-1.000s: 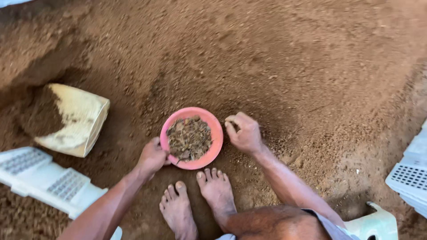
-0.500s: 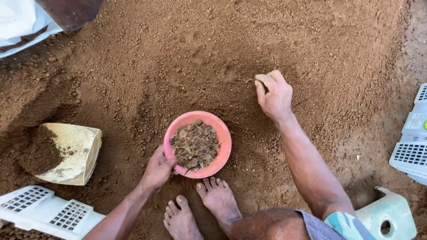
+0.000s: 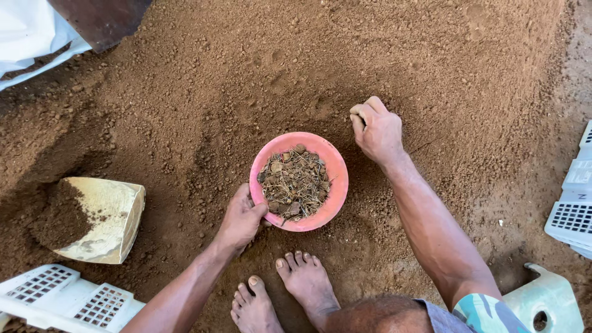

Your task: The person holds a pink bowl containing dried plant material and repeatedly picks small clumps of brown granular material from a large pile on the floor, placing them into the bowl. The person occasionally adjusts the bowl's position while continuing to gather material by hand.

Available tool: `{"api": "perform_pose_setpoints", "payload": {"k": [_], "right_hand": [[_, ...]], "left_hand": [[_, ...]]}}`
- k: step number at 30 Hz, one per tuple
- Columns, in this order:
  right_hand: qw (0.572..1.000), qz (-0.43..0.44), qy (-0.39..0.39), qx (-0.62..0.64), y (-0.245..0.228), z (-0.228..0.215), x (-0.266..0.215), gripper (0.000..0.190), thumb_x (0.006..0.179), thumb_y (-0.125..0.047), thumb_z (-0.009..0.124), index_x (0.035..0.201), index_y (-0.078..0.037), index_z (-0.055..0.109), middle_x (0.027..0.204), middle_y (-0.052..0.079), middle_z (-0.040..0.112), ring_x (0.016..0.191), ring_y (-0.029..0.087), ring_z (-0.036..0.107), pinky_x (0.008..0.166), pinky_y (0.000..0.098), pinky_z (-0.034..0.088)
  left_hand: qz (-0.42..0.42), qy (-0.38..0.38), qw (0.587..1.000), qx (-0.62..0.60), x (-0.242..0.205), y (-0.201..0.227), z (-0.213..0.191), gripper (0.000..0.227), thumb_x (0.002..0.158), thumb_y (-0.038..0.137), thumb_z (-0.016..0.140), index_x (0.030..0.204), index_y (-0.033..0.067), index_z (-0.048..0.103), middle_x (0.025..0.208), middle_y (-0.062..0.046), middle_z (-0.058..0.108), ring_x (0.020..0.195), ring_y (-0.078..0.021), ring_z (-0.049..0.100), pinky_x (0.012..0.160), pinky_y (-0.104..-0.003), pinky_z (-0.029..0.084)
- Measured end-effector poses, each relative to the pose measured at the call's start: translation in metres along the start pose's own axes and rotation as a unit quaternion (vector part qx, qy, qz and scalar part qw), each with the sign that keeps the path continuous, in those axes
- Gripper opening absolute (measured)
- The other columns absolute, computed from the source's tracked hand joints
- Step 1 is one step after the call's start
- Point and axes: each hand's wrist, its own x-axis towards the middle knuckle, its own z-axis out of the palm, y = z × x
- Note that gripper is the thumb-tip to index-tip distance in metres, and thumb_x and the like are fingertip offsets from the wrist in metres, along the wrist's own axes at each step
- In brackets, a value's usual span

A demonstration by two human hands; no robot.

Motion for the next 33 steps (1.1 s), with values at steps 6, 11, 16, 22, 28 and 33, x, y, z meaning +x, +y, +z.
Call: {"api": "perform_pose_setpoints", "payload": {"k": [6,11,16,22,28,33], "right_hand": [[0.976,-0.002,-0.066,0.206,-0.021,-0.030,-0.012,0.003,0.092,-0.006,0.073,0.093,-0.009,0.073,0.088,0.004,0.070,0.079,0.016,0.068,0.070,0.0317,0.057],[0.992,0.073,0.026,0.098,0.000,-0.042,0.002,0.005,0.095,-0.006,0.075,0.099,-0.007,0.078,0.085,0.006,0.069,0.074,0.017,0.066,0.063,0.0312,0.054],[0.992,0.036,0.121,0.005,0.033,-0.042,0.026,0.008,0.096,-0.005,0.077,0.103,-0.005,0.076,0.090,0.011,0.066,0.077,0.025,0.067,0.067,0.0355,0.055],[0.996,0.023,0.076,-0.036,0.030,-0.038,0.035,0.009,0.093,-0.010,0.076,0.102,-0.009,0.075,0.090,0.009,0.065,0.073,0.027,0.068,0.062,0.0378,0.056],[0.997,0.035,-0.069,-0.012,0.013,-0.042,-0.015,0.013,0.084,-0.016,0.076,0.096,-0.012,0.074,0.091,0.009,0.066,0.076,0.031,0.069,0.065,0.0421,0.056],[0.991,0.134,-0.013,0.015,0.019,-0.048,-0.092,0.012,0.087,-0.009,0.075,0.099,-0.009,0.074,0.094,0.011,0.067,0.081,0.033,0.069,0.070,0.0426,0.057]], "left_hand": [[0.048,-0.019,0.998,-0.018,0.014,0.001,0.013,0.031,0.088,-0.008,0.055,0.117,0.0016,0.053,0.096,-0.010,0.065,0.078,-0.0163,0.066,0.067,-0.030,0.056],[0.048,-0.040,0.998,-0.029,0.025,0.010,0.027,0.030,0.089,-0.006,0.056,0.117,0.0006,0.052,0.095,-0.011,0.068,0.074,-0.0170,0.069,0.060,-0.028,0.057],[0.029,-0.051,0.998,-0.036,0.032,0.019,0.036,0.035,0.086,-0.007,0.055,0.119,0.0034,0.051,0.096,-0.010,0.070,0.074,-0.0179,0.071,0.059,-0.029,0.057],[0.030,-0.066,0.996,-0.047,0.035,0.024,0.039,0.034,0.088,-0.009,0.055,0.120,-0.0007,0.050,0.097,-0.011,0.068,0.078,-0.0190,0.071,0.062,-0.031,0.059],[-0.014,-0.028,1.000,-0.005,0.028,0.039,0.024,0.044,0.087,-0.010,0.052,0.130,-0.0012,0.050,0.100,-0.013,0.068,0.083,-0.0216,0.069,0.069,-0.035,0.061],[0.027,-0.018,0.999,-0.020,0.033,0.046,0.008,0.041,0.087,-0.011,0.052,0.127,-0.0030,0.053,0.103,-0.012,0.068,0.082,-0.0219,0.067,0.068,-0.037,0.058]]}}
